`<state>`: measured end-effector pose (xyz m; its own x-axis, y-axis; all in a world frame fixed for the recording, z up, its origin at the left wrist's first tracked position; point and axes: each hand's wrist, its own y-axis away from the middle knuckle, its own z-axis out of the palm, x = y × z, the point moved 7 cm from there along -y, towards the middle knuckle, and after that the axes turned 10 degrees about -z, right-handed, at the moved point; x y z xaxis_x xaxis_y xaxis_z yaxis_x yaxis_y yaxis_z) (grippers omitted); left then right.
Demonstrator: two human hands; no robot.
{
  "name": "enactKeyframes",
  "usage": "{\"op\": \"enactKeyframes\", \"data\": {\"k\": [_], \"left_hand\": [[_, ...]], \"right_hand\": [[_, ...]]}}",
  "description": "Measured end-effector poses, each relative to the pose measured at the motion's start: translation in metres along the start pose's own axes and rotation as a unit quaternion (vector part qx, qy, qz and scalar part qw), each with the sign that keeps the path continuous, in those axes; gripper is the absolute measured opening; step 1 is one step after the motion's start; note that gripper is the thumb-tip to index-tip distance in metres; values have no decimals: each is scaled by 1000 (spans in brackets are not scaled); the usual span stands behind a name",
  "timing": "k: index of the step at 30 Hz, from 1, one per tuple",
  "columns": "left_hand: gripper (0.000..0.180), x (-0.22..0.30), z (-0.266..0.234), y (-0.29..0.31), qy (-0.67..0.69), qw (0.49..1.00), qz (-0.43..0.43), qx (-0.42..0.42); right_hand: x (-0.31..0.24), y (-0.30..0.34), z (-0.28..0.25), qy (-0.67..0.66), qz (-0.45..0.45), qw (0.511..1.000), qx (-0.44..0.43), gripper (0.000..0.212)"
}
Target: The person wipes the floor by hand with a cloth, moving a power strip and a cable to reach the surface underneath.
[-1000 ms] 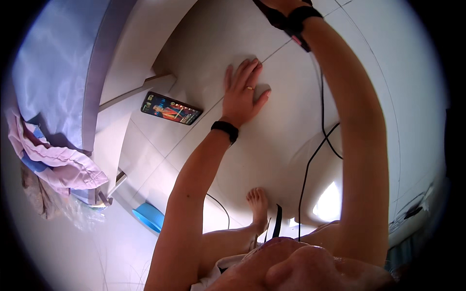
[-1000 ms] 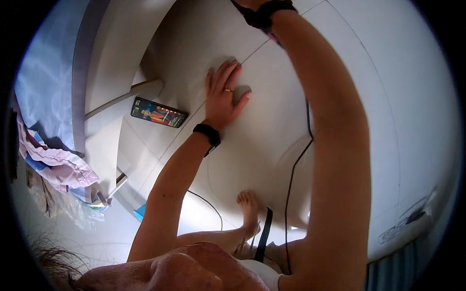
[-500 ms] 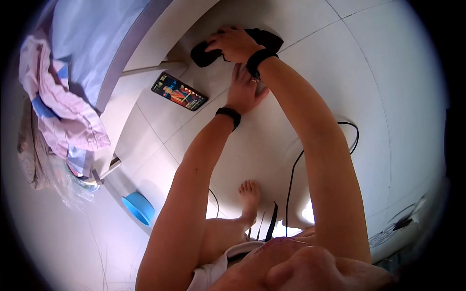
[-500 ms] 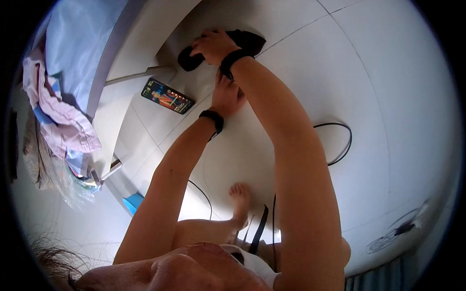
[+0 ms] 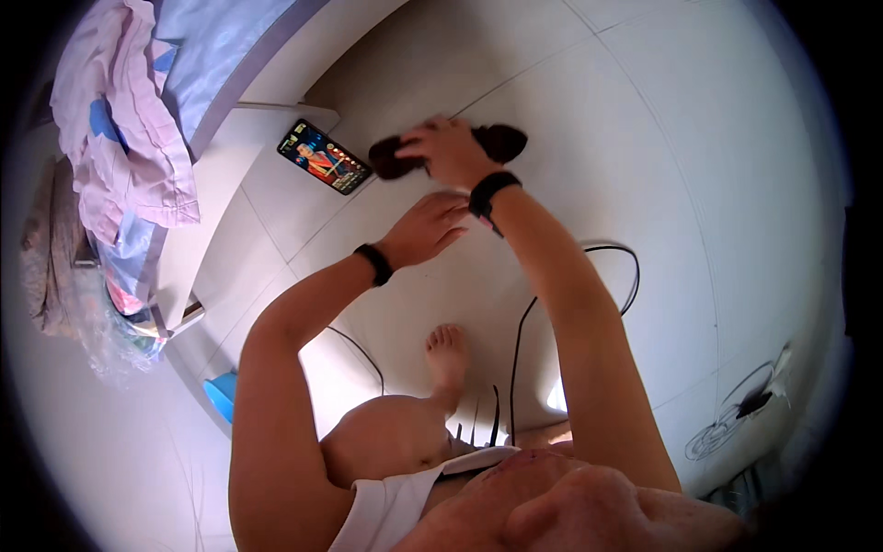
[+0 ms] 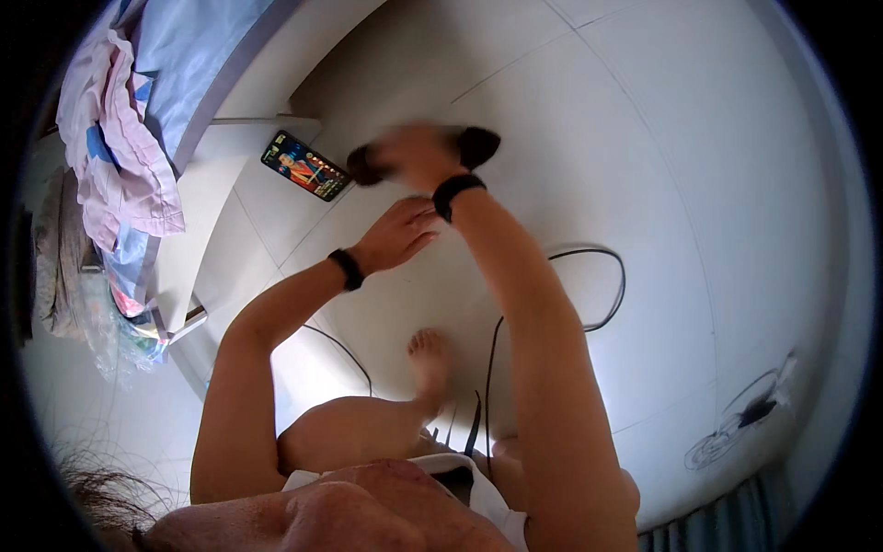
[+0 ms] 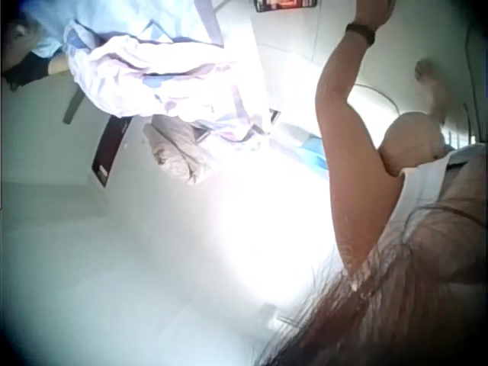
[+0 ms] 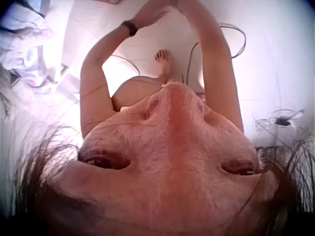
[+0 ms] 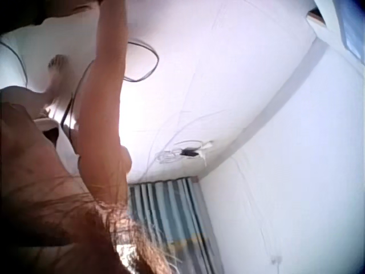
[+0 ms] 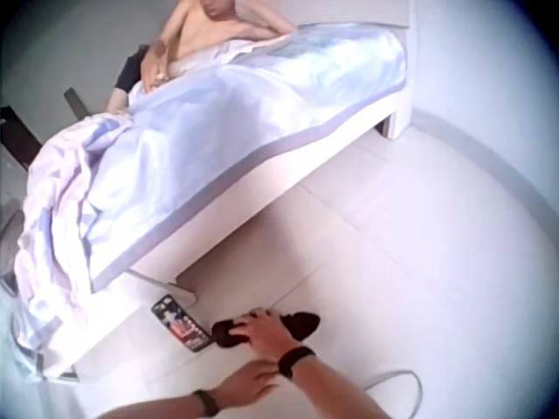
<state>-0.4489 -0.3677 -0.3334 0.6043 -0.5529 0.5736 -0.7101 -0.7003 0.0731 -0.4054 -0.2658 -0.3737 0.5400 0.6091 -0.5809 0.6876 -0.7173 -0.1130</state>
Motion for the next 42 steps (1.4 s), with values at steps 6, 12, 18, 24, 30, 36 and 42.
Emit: {"op": "enactKeyframes", "data": {"k": [6,12,18,24,30,36,42], "left_hand": [[16,25,-10,58,12,993,-112,-18],[19,19,4,48,146,922,-349,82],[31,31,15,4,181,931,-296,113],[34,18,11,-19,82,967,-194,145],[36,-3,6,-56,46,961,-168,213],[45,-34,-12,-94,-54,965,-157,201],[56,-63,-7,-131,-176,957,-170,156]], "right_hand": [[-79,93,53,-111,-1,994,15,45],[-109,176,37,-260,16,965,39,44],[25,324,-103,-138,247,888,362,49],[69,379,-109,185,454,814,312,55],[-27,209,-34,104,219,949,201,45],[9,201,-68,16,162,975,151,44],[169,263,-162,191,401,841,309,48]]}}
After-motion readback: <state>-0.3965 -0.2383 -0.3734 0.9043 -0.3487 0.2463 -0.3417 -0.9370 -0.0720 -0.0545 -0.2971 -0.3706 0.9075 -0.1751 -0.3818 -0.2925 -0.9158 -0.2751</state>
